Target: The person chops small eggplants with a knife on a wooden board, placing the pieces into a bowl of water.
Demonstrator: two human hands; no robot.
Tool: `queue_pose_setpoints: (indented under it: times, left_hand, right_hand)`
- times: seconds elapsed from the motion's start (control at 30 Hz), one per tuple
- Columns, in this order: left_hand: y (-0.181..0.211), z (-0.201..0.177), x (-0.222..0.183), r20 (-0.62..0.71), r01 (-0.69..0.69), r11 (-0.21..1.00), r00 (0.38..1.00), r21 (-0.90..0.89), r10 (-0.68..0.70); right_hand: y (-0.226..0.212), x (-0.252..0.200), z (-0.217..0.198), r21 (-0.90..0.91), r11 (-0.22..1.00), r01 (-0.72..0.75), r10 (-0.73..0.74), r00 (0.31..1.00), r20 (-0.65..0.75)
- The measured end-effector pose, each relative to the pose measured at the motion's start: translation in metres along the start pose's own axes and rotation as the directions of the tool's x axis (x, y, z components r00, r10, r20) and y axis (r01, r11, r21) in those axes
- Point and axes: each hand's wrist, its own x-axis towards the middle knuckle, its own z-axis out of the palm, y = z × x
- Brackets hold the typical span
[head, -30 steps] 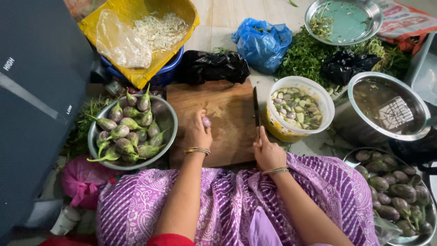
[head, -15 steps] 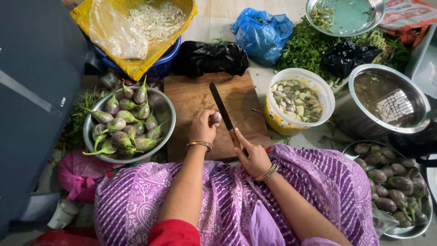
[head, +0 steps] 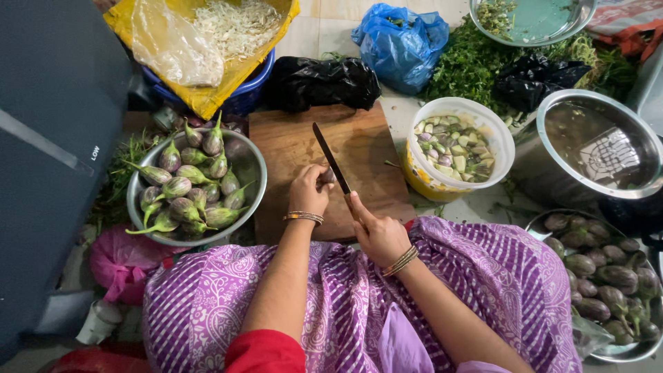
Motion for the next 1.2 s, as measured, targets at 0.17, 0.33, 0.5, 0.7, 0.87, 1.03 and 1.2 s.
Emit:
queue_pose_setpoints:
  times: [0.17, 0.33, 0.5, 0.7, 0.87, 1.03, 1.2]
  left_hand:
    - [-0.003, 0.002, -0.003, -0.027, -0.165, 0.979, 0.985, 0.120, 0.169]
    - [-0.009, 0.007, -0.002, -0.003, -0.084, 0.993, 0.996, 0.078, 0.084]
    - [-0.016, 0.009, -0.004, -0.016, -0.154, 0.983, 0.988, 0.102, 0.156]
    - [-0.009, 0.006, -0.001, 0.013, -0.112, 0.988, 0.994, 0.104, 0.111]
    - [-0.016, 0.009, -0.002, 0.013, -0.150, 0.981, 0.989, 0.127, 0.150]
    - [-0.013, 0.007, -0.005, -0.003, -0.119, 0.989, 0.993, 0.085, 0.120]
    - [-0.012, 0.005, -0.004, 0.005, -0.152, 0.986, 0.988, 0.061, 0.152]
  right_hand:
    - [0.003, 0.015, 0.002, -0.065, 0.997, 0.046, -0.048, 0.999, -0.020]
    - [0.017, 0.006, 0.000, 0.014, 0.999, 0.036, -0.037, 0.999, 0.026]
    - [0.023, 0.021, 0.006, 0.032, 0.994, 0.106, -0.106, 0.994, -0.003]
    - [0.023, 0.006, 0.001, 0.064, 0.996, 0.068, -0.071, 0.996, 0.047]
    - [0.028, 0.026, 0.004, 0.116, 0.990, 0.081, -0.090, 0.993, 0.080]
    - [0.037, 0.015, 0.005, 0.120, 0.986, 0.118, -0.128, 0.988, 0.081]
    - [0.039, 0.021, 0.015, 0.175, 0.975, 0.137, -0.148, 0.987, 0.055]
